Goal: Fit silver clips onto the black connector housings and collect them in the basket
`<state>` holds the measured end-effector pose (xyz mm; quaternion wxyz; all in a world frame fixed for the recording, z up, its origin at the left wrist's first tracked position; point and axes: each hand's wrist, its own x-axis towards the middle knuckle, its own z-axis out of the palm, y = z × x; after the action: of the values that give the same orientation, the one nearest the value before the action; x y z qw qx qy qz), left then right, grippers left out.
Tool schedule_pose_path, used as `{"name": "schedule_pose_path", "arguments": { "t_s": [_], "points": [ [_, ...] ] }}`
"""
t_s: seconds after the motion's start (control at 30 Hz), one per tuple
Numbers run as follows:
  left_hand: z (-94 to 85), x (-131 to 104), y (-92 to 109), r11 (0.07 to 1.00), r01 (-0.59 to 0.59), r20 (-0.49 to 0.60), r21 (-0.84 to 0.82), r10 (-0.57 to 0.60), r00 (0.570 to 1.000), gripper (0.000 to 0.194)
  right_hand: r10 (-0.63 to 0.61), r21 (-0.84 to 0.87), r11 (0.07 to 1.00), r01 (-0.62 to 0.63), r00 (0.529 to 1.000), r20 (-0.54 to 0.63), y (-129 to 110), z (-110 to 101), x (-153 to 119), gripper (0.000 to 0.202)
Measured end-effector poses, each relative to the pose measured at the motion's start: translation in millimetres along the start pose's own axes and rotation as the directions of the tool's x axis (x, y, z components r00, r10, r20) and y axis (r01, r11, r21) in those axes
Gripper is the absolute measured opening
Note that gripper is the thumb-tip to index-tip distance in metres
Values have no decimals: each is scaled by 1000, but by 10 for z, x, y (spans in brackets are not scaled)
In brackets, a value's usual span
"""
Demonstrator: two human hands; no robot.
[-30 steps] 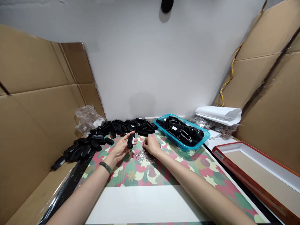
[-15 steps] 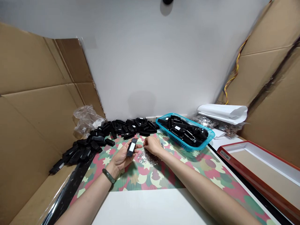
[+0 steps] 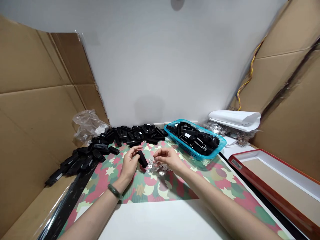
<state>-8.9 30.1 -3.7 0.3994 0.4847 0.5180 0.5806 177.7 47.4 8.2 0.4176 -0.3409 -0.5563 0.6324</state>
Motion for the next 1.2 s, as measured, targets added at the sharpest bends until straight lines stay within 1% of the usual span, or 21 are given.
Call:
{"name": "schedule_pose_path", "arguments": {
  "t_s": [0.07, 0.1, 0.17, 0.27, 0.37, 0.43, 0.53, 0.6, 0.7, 0.8, 0.87, 0.93, 1.03, 1.1, 1.2],
  "points": [
    [-6, -17, 12, 993, -55, 9, 108, 54, 998, 30, 34, 62, 997, -35, 999, 10, 22, 21, -73, 32],
    [-7, -27, 22, 988, -69, 15, 136, 68, 998, 29, 44, 75, 996, -44, 999, 6, 38, 33, -97, 35],
    [1, -49, 39, 989, -61, 22, 135, 58, 998, 27, 51, 90, 995, -50, 999, -8, 75, 49, -121, 40],
    [39, -81, 45, 999, 48, 73, 26, -50, 996, 21, 49, 148, 988, -40, 997, -57, 124, 38, -118, 40],
    [87, -114, 52, 983, 158, 135, -95, -145, 980, 15, 49, 220, 975, -23, 992, -115, 140, -2, -106, 39],
    [111, -135, 69, 968, 206, 153, -143, -184, 971, 22, 58, 242, 970, -25, 990, -127, 134, -21, -106, 39],
    [125, -160, 96, 952, 247, 183, -180, -214, 959, 41, 54, 247, 969, -18, 989, -139, 106, -22, -122, 41],
    [122, -171, 103, 945, 270, 244, -183, -222, 944, 45, 40, 225, 974, -8, 990, -137, 82, -11, -138, 41],
    [107, -177, 94, 944, 288, 354, -162, -217, 910, 45, 29, 182, 983, -7, 992, -120, 56, -3, -158, 45],
    [92, -175, 84, 955, 258, 419, -149, -175, 891, 48, 26, 164, 986, -9, 994, -102, 53, -11, -156, 49],
    [80, -168, 85, 959, 242, 451, -146, -153, 879, 48, 19, 120, 993, -8, 995, -93, 55, -23, -142, 46],
    [63, -157, 84, 957, 252, 481, -143, -155, 863, 46, -11, 40, 999, 15, 994, -113, 45, -39, -128, 38],
    [25, -128, 67, 958, 260, 516, -122, -163, 841, 35, -106, -84, 992, 94, 983, -151, -7, -64, -128, 28],
    [-5, -106, 46, 967, 242, 552, -81, -158, 818, 25, -155, -132, 981, 139, 981, -117, -54, -73, -146, 25],
    [-40, -81, 19, 978, 209, 639, -21, -148, 755, 22, -209, -141, 968, 209, 978, 16, -101, -67, -179, 27]
  ]
}}
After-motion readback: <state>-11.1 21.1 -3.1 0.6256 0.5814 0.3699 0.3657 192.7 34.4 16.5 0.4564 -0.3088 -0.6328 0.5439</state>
